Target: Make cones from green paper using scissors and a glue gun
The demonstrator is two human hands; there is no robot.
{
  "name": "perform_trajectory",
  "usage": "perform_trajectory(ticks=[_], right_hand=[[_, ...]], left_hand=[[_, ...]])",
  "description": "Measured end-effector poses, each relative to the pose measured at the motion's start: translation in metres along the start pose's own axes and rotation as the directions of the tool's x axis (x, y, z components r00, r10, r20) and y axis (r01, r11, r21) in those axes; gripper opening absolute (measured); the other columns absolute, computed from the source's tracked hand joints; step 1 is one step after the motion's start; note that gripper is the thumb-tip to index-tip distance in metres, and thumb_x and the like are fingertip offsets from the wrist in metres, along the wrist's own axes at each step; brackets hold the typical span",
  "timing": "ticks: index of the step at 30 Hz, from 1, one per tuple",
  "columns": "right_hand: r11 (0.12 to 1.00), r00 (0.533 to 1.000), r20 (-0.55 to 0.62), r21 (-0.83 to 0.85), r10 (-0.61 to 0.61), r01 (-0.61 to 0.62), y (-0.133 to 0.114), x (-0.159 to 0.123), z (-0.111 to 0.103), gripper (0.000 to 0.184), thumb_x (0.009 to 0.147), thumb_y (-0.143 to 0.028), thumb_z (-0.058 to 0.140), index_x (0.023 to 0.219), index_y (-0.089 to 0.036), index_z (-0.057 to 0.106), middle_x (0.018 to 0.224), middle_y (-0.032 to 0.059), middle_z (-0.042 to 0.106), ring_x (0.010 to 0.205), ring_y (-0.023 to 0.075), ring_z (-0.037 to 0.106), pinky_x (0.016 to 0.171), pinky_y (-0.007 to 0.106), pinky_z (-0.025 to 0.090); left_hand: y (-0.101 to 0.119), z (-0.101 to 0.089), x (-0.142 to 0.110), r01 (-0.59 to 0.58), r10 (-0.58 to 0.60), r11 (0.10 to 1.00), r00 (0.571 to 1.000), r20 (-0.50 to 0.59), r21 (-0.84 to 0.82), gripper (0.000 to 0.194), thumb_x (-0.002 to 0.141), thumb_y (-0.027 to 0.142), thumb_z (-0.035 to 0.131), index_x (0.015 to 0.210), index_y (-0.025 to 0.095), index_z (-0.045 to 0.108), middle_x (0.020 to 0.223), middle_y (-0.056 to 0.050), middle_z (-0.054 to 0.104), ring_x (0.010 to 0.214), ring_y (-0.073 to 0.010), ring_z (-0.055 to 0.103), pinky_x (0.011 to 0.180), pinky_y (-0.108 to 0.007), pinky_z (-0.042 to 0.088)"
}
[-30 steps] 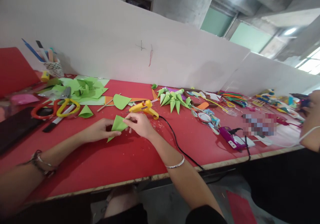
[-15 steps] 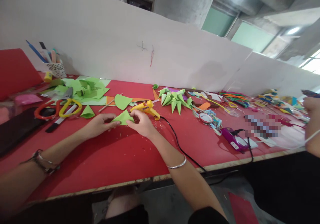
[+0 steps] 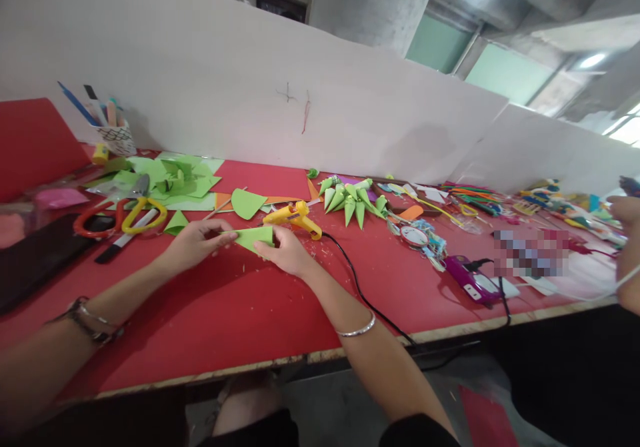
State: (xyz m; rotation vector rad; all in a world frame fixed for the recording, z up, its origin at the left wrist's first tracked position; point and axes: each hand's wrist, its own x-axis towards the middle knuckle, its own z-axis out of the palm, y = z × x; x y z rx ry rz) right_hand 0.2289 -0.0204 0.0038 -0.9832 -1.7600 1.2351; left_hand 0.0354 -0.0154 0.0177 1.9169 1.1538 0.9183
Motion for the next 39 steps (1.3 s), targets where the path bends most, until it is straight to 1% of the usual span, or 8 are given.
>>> perform_trajectory(ticks=[8,12,18,27,30,33,36,39], right_hand=[[1.0,1.0,-0.004,0.001,-0.009,0.009,-0.0011,0.0003,-0.0015,0.017,0.074,-0.03,0.053,0.083,-0.016,0.05,0.068,-0.003,0.047,0.057,0.008,0.043,0.054,0.022,0.036],[1.0,1.0,-0.004,0.019,-0.01,0.01,-0.0012,0.0,-0.0013,0.019,0.073,-0.031,0.053,0.084,-0.015,0.051,0.068,-0.0024,0.047,0.058,0.0082,0.043,0.054,0.022,0.036],[1.0,1.0,-0.012,0.004,-0.027,0.027,-0.0015,0.0003,-0.0011,0.021,0.073,-0.03,0.053,0.086,-0.015,0.053,0.074,-0.001,0.052,0.065,0.01,0.048,0.061,0.023,0.039],[0.999,0.998,-0.054,0.042,0.012,-0.01,-0.0014,0.001,-0.0016,0.023,0.071,-0.03,0.056,0.088,-0.014,0.053,0.078,0.0011,0.054,0.069,0.0111,0.05,0.067,0.026,0.04],[0.999,0.999,-0.029,0.031,-0.017,0.018,-0.0042,0.0006,-0.0011,0.019,0.075,-0.032,0.052,0.08,-0.014,0.053,0.071,-0.0006,0.051,0.064,0.0099,0.048,0.062,0.024,0.039],[0.999,0.999,0.007,0.025,-0.039,0.039,-0.0055,0.0003,0.0003,0.019,0.075,-0.033,0.052,0.077,-0.015,0.052,0.07,-0.0013,0.05,0.061,0.0088,0.045,0.058,0.022,0.037],[0.999,0.999,0.041,-0.039,-0.032,0.033,-0.0049,-0.0004,0.0018,0.018,0.073,-0.033,0.055,0.074,-0.014,0.052,0.065,-0.0025,0.046,0.056,0.0073,0.04,0.052,0.021,0.034],[0.993,0.997,0.065,-0.111,-0.04,0.047,-0.0047,-0.0015,0.0025,0.019,0.073,-0.033,0.055,0.072,-0.015,0.051,0.062,-0.0035,0.043,0.054,0.0068,0.037,0.049,0.02,0.031]], left_hand=[[0.0003,-0.0029,-0.0018,0.003,0.001,1.0,0.99,-0.14,0.027,0.034,0.076,0.042,0.05,0.054,0.016,0.049,0.04,0.006,0.04,0.037,-0.0057,0.035,0.04,-0.018,0.027],[-0.0012,-0.0029,-0.0014,0.014,-0.004,0.999,0.984,-0.176,0.053,0.035,0.077,0.042,0.05,0.053,0.016,0.047,0.04,0.007,0.038,0.039,-0.0059,0.034,0.041,-0.018,0.027],[-0.0019,-0.0022,0.0003,-0.046,0.06,0.997,0.968,-0.244,0.066,0.034,0.077,0.038,0.048,0.051,0.016,0.042,0.046,0.006,0.038,0.044,-0.0063,0.033,0.044,-0.019,0.027],[-0.0046,-0.0037,0.001,-0.021,0.026,1.0,0.964,-0.264,0.024,0.031,0.077,0.036,0.048,0.054,0.016,0.042,0.047,0.007,0.036,0.043,-0.006,0.03,0.043,-0.018,0.025],[-0.0058,-0.0039,0.0002,-0.04,0.051,0.998,0.971,-0.234,0.051,0.032,0.08,0.037,0.043,0.055,0.017,0.041,0.048,0.006,0.036,0.045,-0.0067,0.032,0.045,-0.019,0.027],[-0.0061,-0.0026,-0.0009,-0.117,0.131,0.988,0.98,-0.151,0.098,0.036,0.084,0.037,0.034,0.056,0.016,0.04,0.051,0.005,0.036,0.048,-0.0074,0.035,0.049,-0.02,0.03],[-0.0057,0.0001,-0.002,-0.19,0.198,0.967,0.98,-0.032,0.168,0.035,0.083,0.037,0.038,0.055,0.016,0.042,0.051,0.005,0.038,0.05,-0.0073,0.036,0.05,-0.019,0.03],[-0.005,0.0031,-0.0037,-0.203,0.181,0.967,0.973,0.146,0.153,0.036,0.081,0.038,0.044,0.054,0.015,0.047,0.049,0.005,0.044,0.048,-0.0067,0.041,0.048,-0.018,0.031]])
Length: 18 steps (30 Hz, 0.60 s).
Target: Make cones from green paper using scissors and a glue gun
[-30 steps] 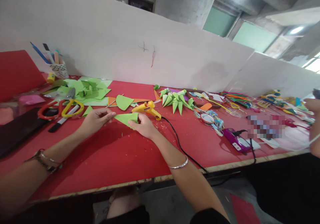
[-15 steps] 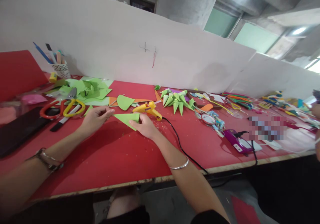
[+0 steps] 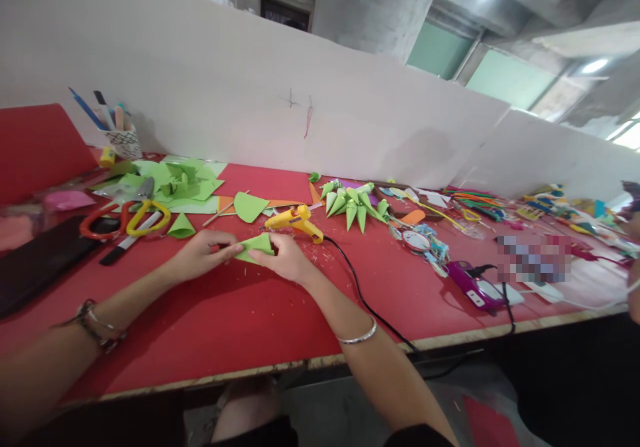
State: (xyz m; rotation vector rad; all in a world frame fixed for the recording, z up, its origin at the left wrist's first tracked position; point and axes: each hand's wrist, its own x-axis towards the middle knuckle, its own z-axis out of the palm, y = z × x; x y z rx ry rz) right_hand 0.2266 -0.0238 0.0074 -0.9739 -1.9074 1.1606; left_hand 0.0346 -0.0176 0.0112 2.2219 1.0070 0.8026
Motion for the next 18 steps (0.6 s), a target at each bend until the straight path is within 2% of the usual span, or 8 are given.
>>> perform_trajectory(ticks=[3,5,12,18], right_hand=[[0.999,0.998,0.051,-0.034,-0.02,0.022,-0.0011,-0.0013,0.0005,0.021,0.072,-0.035,0.056,0.069,-0.015,0.049,0.06,-0.0042,0.041,0.054,0.0067,0.036,0.049,0.02,0.03],[0.998,0.997,0.072,-0.044,-0.03,0.034,-0.0017,-0.0019,0.0009,0.022,0.073,-0.035,0.055,0.067,-0.015,0.048,0.058,-0.0046,0.041,0.053,0.0063,0.036,0.048,0.019,0.03],[0.997,0.996,0.082,-0.066,0.036,-0.03,-0.0013,-0.0021,0.0005,0.024,0.081,-0.037,0.046,0.071,-0.015,0.049,0.046,-0.006,0.045,0.039,0.005,0.039,0.04,0.018,0.03],[0.999,0.998,0.064,-0.049,-0.002,0.005,-0.0046,-0.0021,-0.0014,0.022,0.081,-0.035,0.047,0.071,-0.015,0.049,0.04,-0.0077,0.042,0.036,0.0045,0.037,0.039,0.017,0.029]], left_hand=[[0.0013,0.0022,-0.0015,0.05,-0.035,0.995,0.986,0.163,-0.091,0.037,0.082,0.039,0.043,0.057,0.015,0.051,0.048,0.004,0.052,0.042,-0.0061,0.046,0.046,-0.016,0.035],[0.0017,0.003,-0.002,0.092,-0.063,0.987,0.976,0.21,-0.13,0.037,0.083,0.04,0.041,0.057,0.015,0.05,0.045,0.004,0.053,0.039,-0.0059,0.047,0.044,-0.016,0.036],[0.0,0.0019,-0.0006,0.153,-0.132,0.981,0.977,0.166,-0.117,0.039,0.083,0.042,0.042,0.054,0.016,0.044,0.035,0.007,0.047,0.03,-0.0042,0.039,0.038,-0.014,0.031],[0.0035,0.0014,-0.0004,0.207,-0.181,0.965,0.97,0.161,-0.159,0.037,0.081,0.042,0.043,0.055,0.017,0.044,0.033,0.008,0.044,0.028,-0.0044,0.037,0.035,-0.014,0.029]])
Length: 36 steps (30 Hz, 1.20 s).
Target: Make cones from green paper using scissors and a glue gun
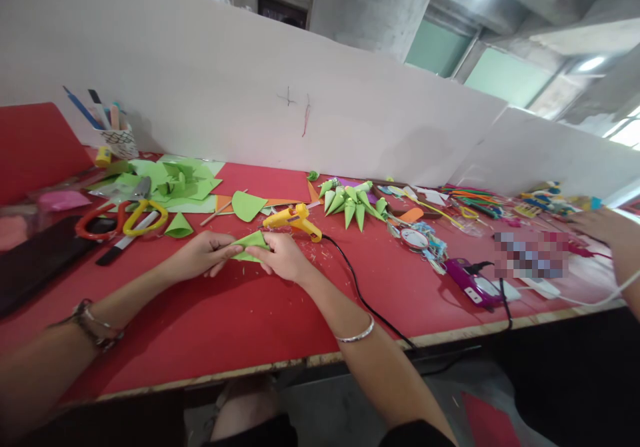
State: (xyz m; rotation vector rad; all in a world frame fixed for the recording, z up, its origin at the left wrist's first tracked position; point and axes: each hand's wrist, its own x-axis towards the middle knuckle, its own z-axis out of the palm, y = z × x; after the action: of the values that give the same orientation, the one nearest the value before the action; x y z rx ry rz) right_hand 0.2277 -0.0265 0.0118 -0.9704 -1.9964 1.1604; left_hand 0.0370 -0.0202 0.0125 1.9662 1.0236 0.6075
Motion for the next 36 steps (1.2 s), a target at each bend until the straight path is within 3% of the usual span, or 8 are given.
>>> perform_trajectory(ticks=[5,10,15,19,25,31,36], right_hand=[[1.0,1.0,0.009,0.015,0.002,-0.002,0.0,0.001,-0.001,0.023,0.079,-0.035,0.049,0.068,-0.016,0.047,0.042,-0.0074,0.043,0.037,0.0042,0.037,0.039,0.018,0.028],[1.0,0.998,-0.062,0.005,-0.028,0.028,0.003,0.002,-0.002,0.025,0.08,-0.037,0.048,0.066,-0.017,0.045,0.045,-0.007,0.042,0.039,0.0046,0.037,0.041,0.018,0.029],[0.999,0.998,-0.063,0.029,-0.019,0.021,0.003,0.001,0.001,0.026,0.082,-0.04,0.045,0.072,-0.016,0.048,0.048,-0.0053,0.047,0.04,0.006,0.043,0.041,0.018,0.034],[1.0,1.0,-0.024,0.006,-0.016,0.016,0.001,-0.001,0.004,0.027,0.081,-0.039,0.046,0.071,-0.015,0.051,0.046,-0.0046,0.049,0.039,0.0058,0.043,0.04,0.017,0.033],[0.996,0.999,0.035,-0.085,0.005,-0.002,0.0,-0.003,0.004,0.026,0.083,-0.036,0.044,0.069,-0.015,0.05,0.045,-0.0048,0.049,0.039,0.0056,0.044,0.043,0.017,0.035],[0.992,0.999,0.002,-0.125,-0.033,0.033,-0.001,-0.001,0.001,0.032,0.083,-0.04,0.043,0.063,-0.016,0.047,0.043,-0.0047,0.047,0.038,0.0055,0.042,0.045,0.017,0.035],[0.989,0.999,-0.046,-0.148,-0.018,0.012,0.001,0.0,-0.005,0.034,0.083,-0.042,0.043,0.06,-0.017,0.043,0.043,-0.0047,0.047,0.036,0.0054,0.041,0.041,0.018,0.034]], left_hand=[[0.0,0.0,0.001,0.008,-0.007,0.999,0.999,0.036,-0.04,0.036,0.08,0.043,0.045,0.056,0.016,0.045,0.036,0.006,0.05,0.03,-0.0048,0.042,0.036,-0.014,0.031],[-0.007,-0.001,0.003,0.014,-0.006,0.994,0.998,0.067,-0.108,0.031,0.08,0.042,0.046,0.066,0.015,0.052,0.039,0.005,0.054,0.033,-0.0067,0.047,0.038,-0.015,0.035],[-0.008,-0.002,0.001,0.008,0.0,0.991,0.998,0.059,-0.132,0.031,0.08,0.042,0.046,0.071,0.014,0.056,0.039,0.006,0.052,0.033,-0.0069,0.047,0.038,-0.015,0.038],[-0.006,0.0,0.0,-0.012,0.018,0.996,0.997,0.071,-0.085,0.035,0.08,0.044,0.046,0.066,0.014,0.057,0.04,0.004,0.053,0.034,-0.0067,0.048,0.039,-0.015,0.038],[-0.01,0.004,0.002,-0.023,0.016,0.992,0.998,0.062,0.12,0.041,0.08,0.045,0.046,0.061,0.013,0.061,0.039,0.002,0.053,0.035,-0.0061,0.048,0.039,-0.014,0.036],[-0.01,0.004,0.001,0.017,-0.022,0.996,0.998,0.058,0.089,0.039,0.081,0.047,0.043,0.07,0.014,0.062,0.031,0.007,0.04,0.027,-0.0048,0.037,0.033,-0.013,0.029],[-0.004,0.001,0.0,0.003,-0.004,1.0,0.999,0.047,0.018,0.035,0.083,0.043,0.041,0.074,0.015,0.061,0.033,0.007,0.045,0.027,-0.0047,0.038,0.034,-0.013,0.031]])
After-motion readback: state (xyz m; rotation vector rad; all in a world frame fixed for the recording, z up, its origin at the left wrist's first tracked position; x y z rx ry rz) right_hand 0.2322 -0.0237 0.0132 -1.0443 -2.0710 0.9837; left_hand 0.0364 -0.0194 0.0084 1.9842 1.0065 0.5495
